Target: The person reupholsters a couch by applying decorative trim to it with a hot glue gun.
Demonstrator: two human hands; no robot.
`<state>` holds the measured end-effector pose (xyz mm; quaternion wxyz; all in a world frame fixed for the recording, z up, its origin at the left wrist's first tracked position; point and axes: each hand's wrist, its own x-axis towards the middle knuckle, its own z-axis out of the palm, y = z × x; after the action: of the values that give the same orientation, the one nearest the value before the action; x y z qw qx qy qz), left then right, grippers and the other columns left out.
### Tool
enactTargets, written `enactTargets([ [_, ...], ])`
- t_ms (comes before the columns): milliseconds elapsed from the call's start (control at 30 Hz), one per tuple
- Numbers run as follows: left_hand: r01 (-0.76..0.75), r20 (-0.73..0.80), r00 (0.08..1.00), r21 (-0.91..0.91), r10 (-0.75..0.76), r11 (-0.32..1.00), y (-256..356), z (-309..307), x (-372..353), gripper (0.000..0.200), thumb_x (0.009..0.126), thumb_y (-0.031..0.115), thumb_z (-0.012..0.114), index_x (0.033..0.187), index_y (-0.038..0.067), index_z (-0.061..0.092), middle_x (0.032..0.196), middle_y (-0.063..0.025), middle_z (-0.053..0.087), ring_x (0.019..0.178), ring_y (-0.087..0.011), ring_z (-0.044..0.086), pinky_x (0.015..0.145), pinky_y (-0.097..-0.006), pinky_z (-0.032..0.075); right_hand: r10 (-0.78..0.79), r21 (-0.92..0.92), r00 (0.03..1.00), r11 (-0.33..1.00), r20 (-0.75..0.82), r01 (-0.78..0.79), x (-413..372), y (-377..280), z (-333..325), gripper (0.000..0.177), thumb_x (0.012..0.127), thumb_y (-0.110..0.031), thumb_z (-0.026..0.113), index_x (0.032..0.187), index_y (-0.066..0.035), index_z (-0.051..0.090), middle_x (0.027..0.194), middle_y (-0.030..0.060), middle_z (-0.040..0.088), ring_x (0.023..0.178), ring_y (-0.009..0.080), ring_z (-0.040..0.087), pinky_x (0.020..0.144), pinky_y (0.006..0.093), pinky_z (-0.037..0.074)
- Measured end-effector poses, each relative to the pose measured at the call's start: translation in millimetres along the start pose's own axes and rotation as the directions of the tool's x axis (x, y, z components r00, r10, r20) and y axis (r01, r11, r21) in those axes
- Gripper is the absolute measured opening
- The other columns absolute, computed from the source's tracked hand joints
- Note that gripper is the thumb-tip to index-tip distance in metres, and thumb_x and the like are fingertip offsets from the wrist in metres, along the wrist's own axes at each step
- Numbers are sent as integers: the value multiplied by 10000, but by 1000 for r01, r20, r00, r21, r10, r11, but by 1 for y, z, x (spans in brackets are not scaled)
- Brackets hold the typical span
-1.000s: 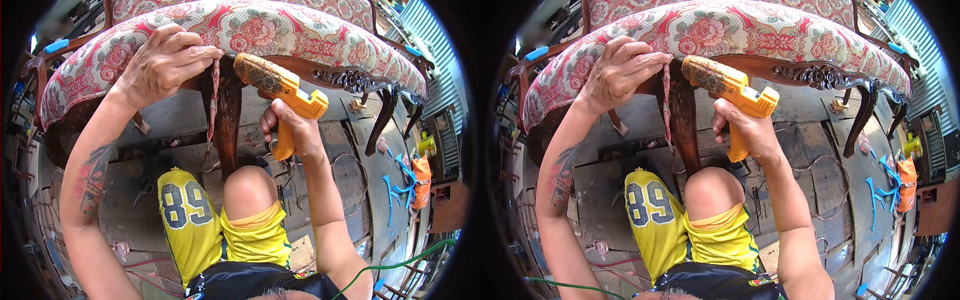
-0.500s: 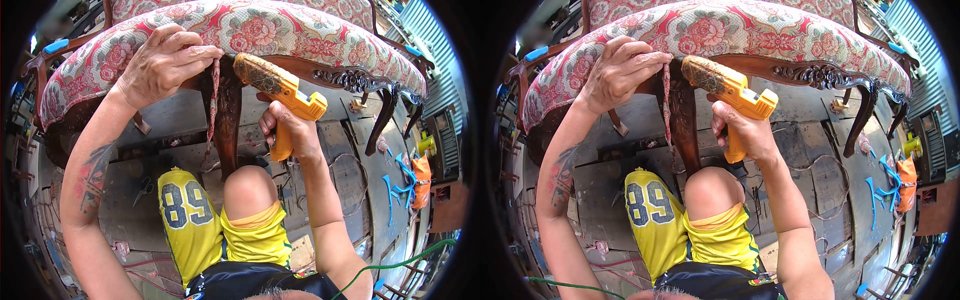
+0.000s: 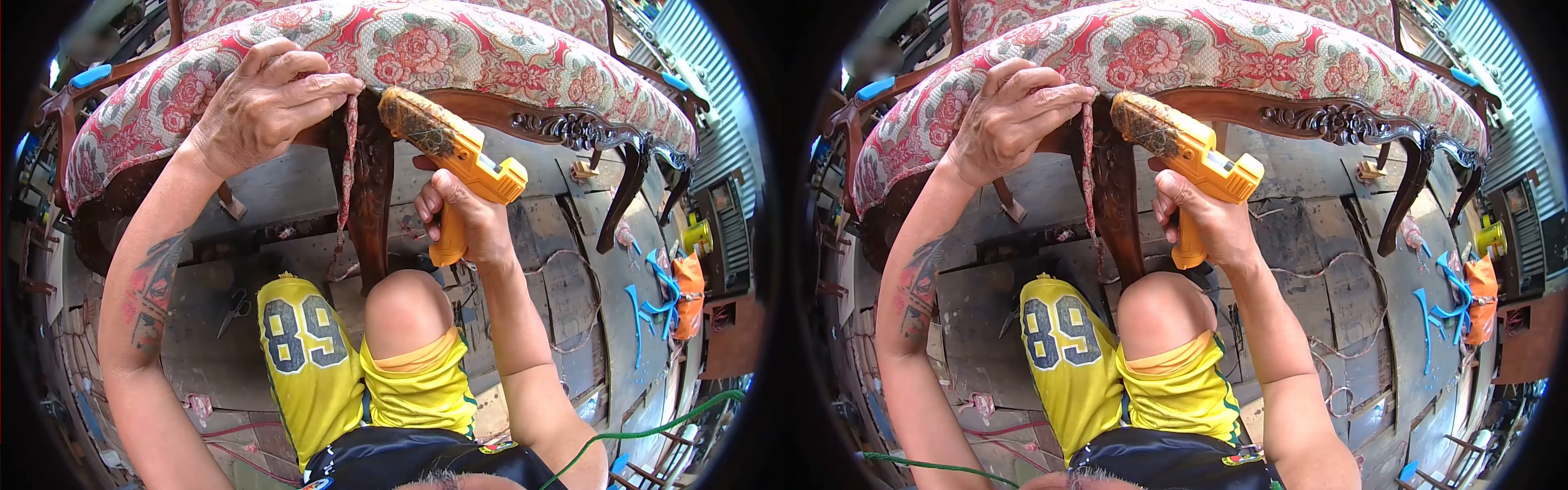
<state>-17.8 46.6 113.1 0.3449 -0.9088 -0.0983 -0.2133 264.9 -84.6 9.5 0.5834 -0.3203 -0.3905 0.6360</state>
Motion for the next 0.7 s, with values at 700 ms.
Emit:
enactTargets([
  [700,3,-8,1000,-5,-3,1000,0,0,0,383,909,89,730,1281,122,814,1372,89,748,1239,-178,632,1164,-398,453,16,-23,999,1000,-33,-16,-2,-5,2,397,1025,-212,813,1321,11,670,804,5,639,706,113,640,501,258,502],
])
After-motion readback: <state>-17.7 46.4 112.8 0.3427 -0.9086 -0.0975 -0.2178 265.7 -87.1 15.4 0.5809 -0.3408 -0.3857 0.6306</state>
